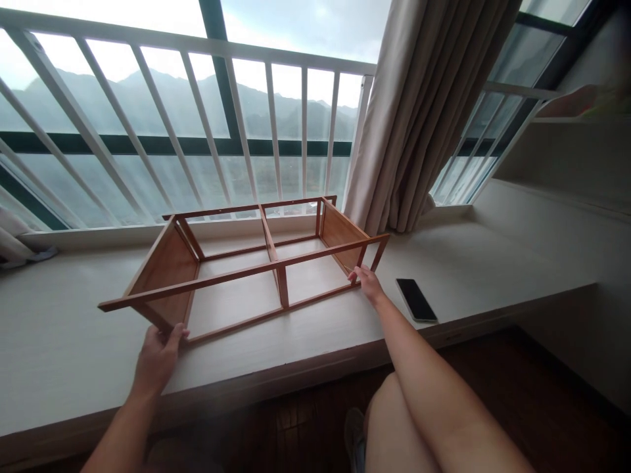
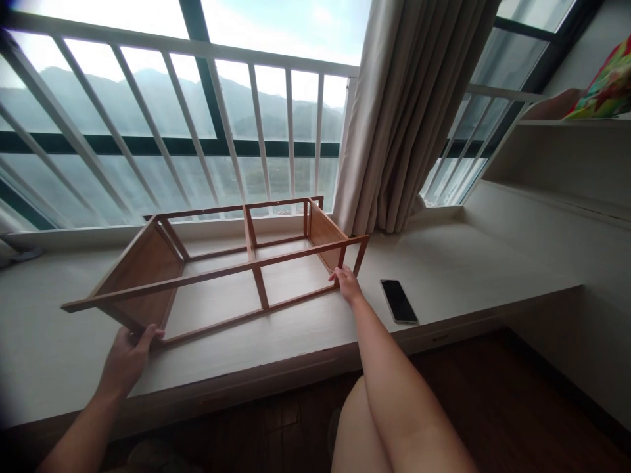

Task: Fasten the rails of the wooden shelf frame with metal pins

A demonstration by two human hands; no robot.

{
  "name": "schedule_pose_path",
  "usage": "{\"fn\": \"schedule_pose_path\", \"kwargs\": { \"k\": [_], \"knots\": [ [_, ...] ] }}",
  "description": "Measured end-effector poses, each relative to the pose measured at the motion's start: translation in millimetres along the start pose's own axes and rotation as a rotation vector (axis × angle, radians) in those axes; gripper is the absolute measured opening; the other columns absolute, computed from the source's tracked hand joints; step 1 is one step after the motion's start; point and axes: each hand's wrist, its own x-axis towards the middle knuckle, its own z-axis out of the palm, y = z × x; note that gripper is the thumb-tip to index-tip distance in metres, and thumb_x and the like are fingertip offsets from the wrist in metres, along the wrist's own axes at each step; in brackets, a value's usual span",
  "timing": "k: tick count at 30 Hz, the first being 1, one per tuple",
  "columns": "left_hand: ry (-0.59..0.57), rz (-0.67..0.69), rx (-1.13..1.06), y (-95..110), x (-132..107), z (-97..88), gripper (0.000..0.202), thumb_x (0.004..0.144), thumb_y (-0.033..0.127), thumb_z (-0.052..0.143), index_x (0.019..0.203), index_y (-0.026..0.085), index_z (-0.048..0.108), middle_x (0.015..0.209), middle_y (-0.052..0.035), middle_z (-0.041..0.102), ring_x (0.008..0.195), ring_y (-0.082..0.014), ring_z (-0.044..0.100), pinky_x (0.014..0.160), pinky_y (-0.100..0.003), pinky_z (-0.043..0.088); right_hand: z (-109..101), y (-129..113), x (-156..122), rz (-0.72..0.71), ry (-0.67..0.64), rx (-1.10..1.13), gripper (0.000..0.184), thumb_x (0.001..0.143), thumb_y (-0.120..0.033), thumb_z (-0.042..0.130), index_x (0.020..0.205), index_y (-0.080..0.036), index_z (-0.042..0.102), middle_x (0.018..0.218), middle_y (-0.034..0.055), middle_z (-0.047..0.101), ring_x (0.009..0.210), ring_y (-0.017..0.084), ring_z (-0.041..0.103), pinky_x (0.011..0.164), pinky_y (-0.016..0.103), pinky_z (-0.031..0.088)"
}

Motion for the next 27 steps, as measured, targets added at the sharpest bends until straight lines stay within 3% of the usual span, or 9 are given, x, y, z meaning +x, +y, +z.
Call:
{"fn": "schedule_pose_path", "kwargs": {
  "k": [3, 8, 14, 20, 27],
  "knots": [
    [0.046, -0.009, -0.045, 6.7, -6.7, -1.3, 0.034, 0.087, 0.05, 0.047, 0.094, 0.019, 0.057, 0.096, -0.009, 0.072, 0.096, -0.0253, 0.066, 0.087, -0.035, 0.046, 9.7, 4.5, 1.3, -0.019, -0.025, -0.009, 0.055, 0.088, -0.059, 0.041, 0.072, -0.017, 0.073, 0.107, 0.0079, 0.064, 0.101, 0.022, 0.058, 0.099, 0.036, 0.04],
    [0.053, 0.049, 0.0, 17.8, -18.1, -8.8, 0.029, 0.089, 0.046, 0.045, 0.092, 0.02, 0.057, 0.09, -0.0067, 0.073, 0.089, -0.0246, 0.067, 0.08, -0.033, 0.046, 16.3, 8.0, 3.3, -0.057, -0.025, -0.039, 0.054, 0.091, -0.058, 0.039, 0.106, -0.02, 0.074, 0.114, 0.0076, 0.06, 0.108, 0.021, 0.057, 0.104, 0.035, 0.037],
    [0.127, 0.138, 0.111, 30.5, -33.1, -29.0, 0.031, 0.087, 0.05, 0.048, 0.087, 0.021, 0.061, 0.078, -0.0019, 0.071, 0.079, -0.0229, 0.067, 0.077, -0.031, 0.046, 8.8, -4.5, 8.2, -0.102, 0.124, -0.148, 0.059, 0.094, -0.057, 0.032, 0.128, -0.02, 0.063, 0.118, 0.0105, 0.054, 0.118, 0.025, 0.049, 0.106, 0.041, 0.035],
    [0.336, 0.136, 0.241, 50.3, -43.7, -68.6, 0.034, 0.087, 0.05, 0.046, 0.074, 0.021, 0.06, 0.063, 0.0002, 0.065, 0.067, -0.0212, 0.064, 0.071, -0.031, 0.044, -0.6, -46.5, 2.8, -0.192, 0.257, -0.246, 0.055, 0.096, -0.055, 0.032, 0.129, -0.022, 0.063, 0.111, 0.0101, 0.049, 0.103, 0.023, 0.054, 0.098, 0.038, 0.042],
    [0.369, 0.086, 0.197, 80.2, -49.1, -125.6, 0.039, 0.086, 0.051, 0.046, 0.065, 0.02, 0.056, 0.052, 0.002, 0.06, 0.059, -0.0165, 0.06, 0.064, -0.028, 0.042, -6.8, -110.3, -11.6, -0.232, 0.363, -0.48, 0.053, 0.099, -0.051, 0.028, 0.126, -0.025, 0.065, 0.105, 0.0104, 0.054, 0.089, 0.023, 0.056, 0.081, 0.037, 0.045]
  ]
}}
